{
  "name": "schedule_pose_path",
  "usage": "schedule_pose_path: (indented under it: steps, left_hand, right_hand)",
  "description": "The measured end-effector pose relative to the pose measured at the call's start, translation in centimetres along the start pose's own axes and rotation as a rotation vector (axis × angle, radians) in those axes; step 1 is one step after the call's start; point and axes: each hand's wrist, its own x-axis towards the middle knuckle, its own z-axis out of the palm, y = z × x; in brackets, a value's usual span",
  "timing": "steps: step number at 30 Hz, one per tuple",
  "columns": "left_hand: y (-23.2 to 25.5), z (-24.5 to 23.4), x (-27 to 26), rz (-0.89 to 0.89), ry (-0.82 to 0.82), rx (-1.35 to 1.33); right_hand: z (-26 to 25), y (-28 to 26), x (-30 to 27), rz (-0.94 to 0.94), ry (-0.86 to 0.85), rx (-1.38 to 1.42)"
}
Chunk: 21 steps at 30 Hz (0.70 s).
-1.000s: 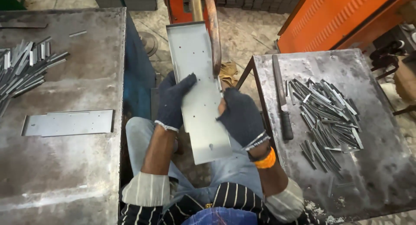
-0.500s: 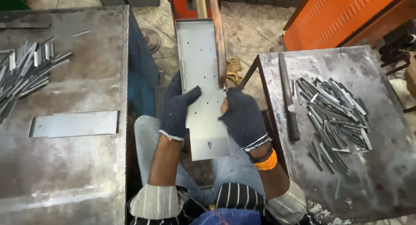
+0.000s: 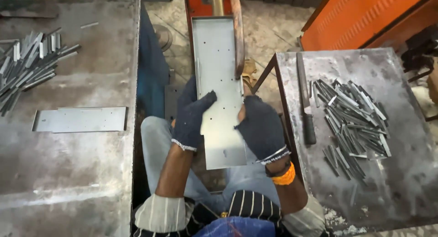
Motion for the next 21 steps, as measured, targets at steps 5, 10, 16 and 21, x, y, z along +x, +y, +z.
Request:
schedule_pose_path:
  steps: [5,10,16,21]
  left_hand:
    - [0.1,0.4,-0.7,-0.037,0.092,0.031]
    - [0.0,0.6,-1.0,-0.009,0.115,0.028]
    - [0.0,-0.2,-3.7,0.039,0.086,0.077]
    - [1.5,-3.0,-6.9,0.057,0.19,0.07]
  right_hand:
    - [-0.4,-0.5,-0.8,0.104,-0.058,0.03]
    - [0.0,-0.1,-1.1,0.031,-0.005,0.081]
    - [-1.0,-2.2,-2.4,0.046,0.017,-0.056]
    - [1.2,-4.3,-2.5,0.053,-0.092,0.03]
